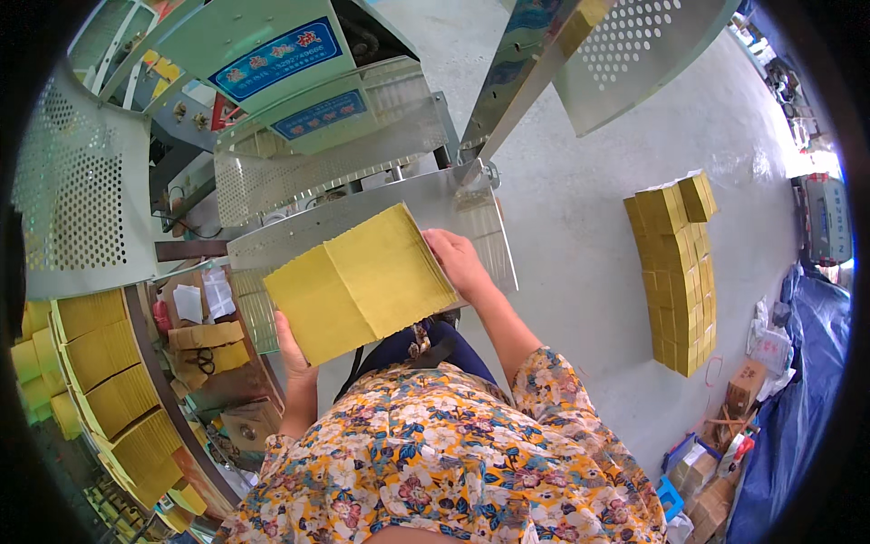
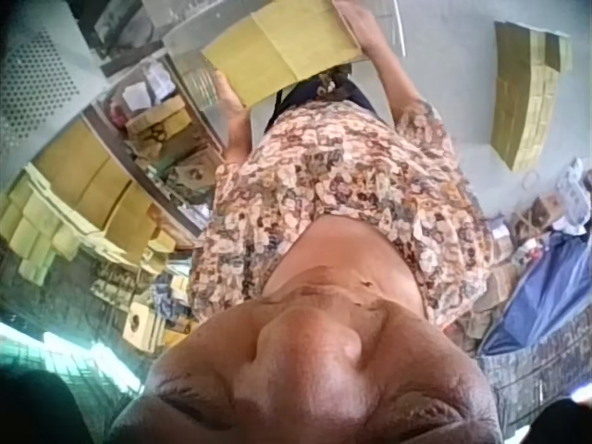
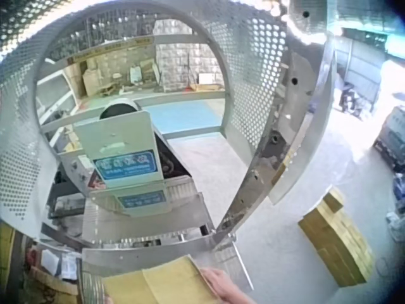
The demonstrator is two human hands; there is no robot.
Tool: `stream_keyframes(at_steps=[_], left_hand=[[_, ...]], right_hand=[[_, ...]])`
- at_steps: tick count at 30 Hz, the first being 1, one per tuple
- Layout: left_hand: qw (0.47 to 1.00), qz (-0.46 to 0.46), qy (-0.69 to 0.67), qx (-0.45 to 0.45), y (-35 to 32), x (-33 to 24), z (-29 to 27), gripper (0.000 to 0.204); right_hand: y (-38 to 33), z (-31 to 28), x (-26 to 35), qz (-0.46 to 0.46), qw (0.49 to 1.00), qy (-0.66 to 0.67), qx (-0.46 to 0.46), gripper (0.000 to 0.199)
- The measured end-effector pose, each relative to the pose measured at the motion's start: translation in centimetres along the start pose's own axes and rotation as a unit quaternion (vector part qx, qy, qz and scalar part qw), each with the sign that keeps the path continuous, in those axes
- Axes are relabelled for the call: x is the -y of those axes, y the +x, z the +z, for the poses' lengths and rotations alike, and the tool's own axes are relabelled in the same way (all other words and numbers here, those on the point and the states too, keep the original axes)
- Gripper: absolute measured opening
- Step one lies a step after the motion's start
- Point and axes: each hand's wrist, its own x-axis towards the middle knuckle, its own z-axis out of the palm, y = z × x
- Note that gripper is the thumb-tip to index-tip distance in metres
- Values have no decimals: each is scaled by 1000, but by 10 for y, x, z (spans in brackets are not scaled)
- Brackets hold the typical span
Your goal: Weighing bundles of yellow paper products, inserting protective sheets, and passing them through a strapping/packaging machine.
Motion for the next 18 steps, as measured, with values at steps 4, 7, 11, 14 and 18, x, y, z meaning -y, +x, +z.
stream_keyframes(at_steps=[4, 7, 11, 14, 18], left_hand=[[1000, -13, 14, -8, 1, 2, -6, 64], [1000, -12, 10, -9, 2, 5, -11, 64], [1000, -23, -12, -16, 3, 6, -12, 56], [1000, -22, -16, -9, 3, 9, -16, 56], [1000, -20, -1, -19, 2, 8, -16, 57]], right_hand=[[-15, -5, 18, -40, 996, 65, 47, 47], [-20, -7, 26, -81, 995, -13, 65, 50], [-19, -7, 26, -19, 992, 80, 95, 48], [-17, -5, 22, -57, 991, 54, 107, 52], [-19, 1, 20, -57, 987, 95, 116, 50]])
